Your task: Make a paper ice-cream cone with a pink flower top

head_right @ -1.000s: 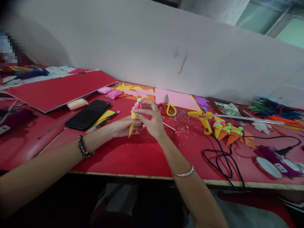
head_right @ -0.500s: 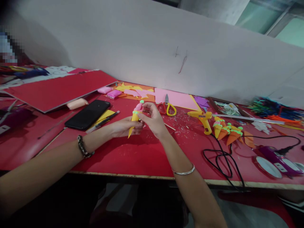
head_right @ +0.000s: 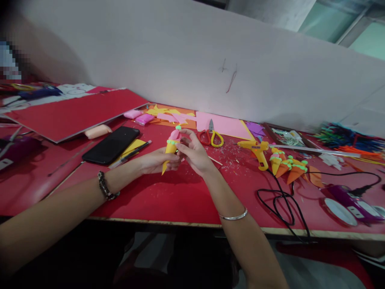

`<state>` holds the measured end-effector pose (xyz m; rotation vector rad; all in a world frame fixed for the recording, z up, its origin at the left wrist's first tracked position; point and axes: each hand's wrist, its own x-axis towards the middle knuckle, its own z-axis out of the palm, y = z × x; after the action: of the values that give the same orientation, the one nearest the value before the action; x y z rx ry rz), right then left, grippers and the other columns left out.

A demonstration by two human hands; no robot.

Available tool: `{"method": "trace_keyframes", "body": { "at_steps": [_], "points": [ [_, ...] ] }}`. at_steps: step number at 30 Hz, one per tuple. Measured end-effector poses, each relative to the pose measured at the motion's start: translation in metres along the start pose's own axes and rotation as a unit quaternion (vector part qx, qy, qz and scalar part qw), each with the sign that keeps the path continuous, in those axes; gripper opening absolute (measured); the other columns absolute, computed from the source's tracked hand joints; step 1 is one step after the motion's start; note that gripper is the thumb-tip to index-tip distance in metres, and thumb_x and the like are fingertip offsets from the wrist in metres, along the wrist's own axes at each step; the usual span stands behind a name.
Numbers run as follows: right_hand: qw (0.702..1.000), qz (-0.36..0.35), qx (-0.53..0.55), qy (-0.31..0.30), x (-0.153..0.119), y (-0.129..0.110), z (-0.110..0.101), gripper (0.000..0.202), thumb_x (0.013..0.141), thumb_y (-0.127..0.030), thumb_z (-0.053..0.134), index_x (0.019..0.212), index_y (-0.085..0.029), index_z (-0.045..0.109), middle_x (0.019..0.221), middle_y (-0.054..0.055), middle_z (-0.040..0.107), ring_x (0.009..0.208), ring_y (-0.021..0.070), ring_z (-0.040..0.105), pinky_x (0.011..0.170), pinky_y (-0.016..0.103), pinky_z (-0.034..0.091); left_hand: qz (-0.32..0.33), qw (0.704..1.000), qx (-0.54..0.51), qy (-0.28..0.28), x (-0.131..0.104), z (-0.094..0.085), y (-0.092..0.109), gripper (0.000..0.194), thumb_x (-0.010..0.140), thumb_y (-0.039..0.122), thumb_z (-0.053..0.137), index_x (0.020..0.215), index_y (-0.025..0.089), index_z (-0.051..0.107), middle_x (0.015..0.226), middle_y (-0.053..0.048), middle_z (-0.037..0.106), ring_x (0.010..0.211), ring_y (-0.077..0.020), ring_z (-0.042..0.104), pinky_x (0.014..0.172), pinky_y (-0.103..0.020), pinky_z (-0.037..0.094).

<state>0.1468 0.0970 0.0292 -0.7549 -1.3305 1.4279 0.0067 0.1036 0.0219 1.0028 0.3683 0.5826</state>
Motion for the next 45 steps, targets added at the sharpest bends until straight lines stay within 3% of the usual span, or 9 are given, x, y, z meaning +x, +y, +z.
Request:
{"method": "trace_keyframes", "body": {
  "at_steps": [13,17,22,26,31,38,45],
  "points": [
    [0.999,-0.034,-0.022,0.033,0.002,0.000,0.003,0.036,0.065,-0.026,0.061,0.096,-0.029,0.042,0.088,-0.004,0.052,0.055,0.0052,0.046,0.044,0.017,0.039,0.005,0.999,0.041,0.013,0.002,-0.001,-0.004,0.011,0.067,0.011,0.058,0.071,0.012,0.048,0.056,0.005,0.042,0.046,-0.0018,0.037,0.046,-0.016,0.029],
    [0.994,-0.070,-0.063,0.052,0.005,0.004,0.000,0.034,0.068,-0.027,0.059,0.097,-0.028,0.040,0.094,-0.002,0.054,0.077,0.0103,0.054,0.057,0.021,0.046,-0.007,0.995,0.067,0.073,0.003,-0.001,-0.004,0.013,0.069,0.017,0.059,0.074,0.012,0.048,0.061,0.004,0.045,0.046,-0.0018,0.040,0.046,-0.017,0.030],
    [0.986,-0.101,-0.116,0.070,0.008,0.008,-0.001,0.033,0.069,-0.029,0.057,0.098,-0.029,0.041,0.094,-0.002,0.054,0.091,0.0122,0.054,0.075,0.027,0.048,-0.005,0.994,0.057,0.096,0.003,-0.005,-0.006,0.013,0.072,0.019,0.058,0.073,0.013,0.046,0.056,0.005,0.042,0.044,-0.0014,0.037,0.043,-0.015,0.027],
    [0.982,-0.112,-0.116,0.097,0.009,0.010,-0.002,0.035,0.066,-0.028,0.061,0.096,-0.028,0.044,0.095,-0.001,0.053,0.088,0.0109,0.054,0.077,0.026,0.046,0.020,0.993,0.033,0.109,0.005,-0.007,-0.007,0.014,0.073,0.018,0.056,0.069,0.015,0.043,0.050,0.007,0.036,0.041,-0.0023,0.035,0.040,-0.016,0.025],
    [0.967,-0.103,-0.203,0.115,0.009,0.013,-0.002,0.020,0.067,-0.033,0.061,0.072,-0.020,0.047,0.073,-0.003,0.051,0.071,0.0093,0.053,0.068,0.024,0.044,0.068,0.989,0.018,0.132,0.006,-0.006,-0.007,0.017,0.074,0.021,0.057,0.069,0.017,0.041,0.047,0.008,0.031,0.037,-0.0036,0.034,0.037,-0.017,0.024],
    [0.950,-0.139,-0.244,0.133,0.007,0.012,0.003,0.012,0.069,-0.028,0.058,0.076,-0.019,0.055,0.076,0.000,0.058,0.071,0.0109,0.054,0.069,0.026,0.045,0.084,0.988,0.045,0.126,0.007,-0.003,-0.008,0.015,0.075,0.019,0.055,0.072,0.019,0.040,0.048,0.008,0.032,0.037,-0.0046,0.035,0.036,-0.017,0.024],
    [0.955,-0.135,-0.221,0.143,0.009,0.014,0.000,0.009,0.069,-0.026,0.057,0.074,-0.019,0.057,0.075,0.000,0.061,0.070,0.0116,0.057,0.068,0.027,0.046,0.082,0.989,0.042,0.117,0.006,-0.004,-0.007,0.015,0.074,0.019,0.056,0.073,0.019,0.041,0.050,0.008,0.033,0.037,-0.0035,0.032,0.036,-0.017,0.026]
  ]
}}
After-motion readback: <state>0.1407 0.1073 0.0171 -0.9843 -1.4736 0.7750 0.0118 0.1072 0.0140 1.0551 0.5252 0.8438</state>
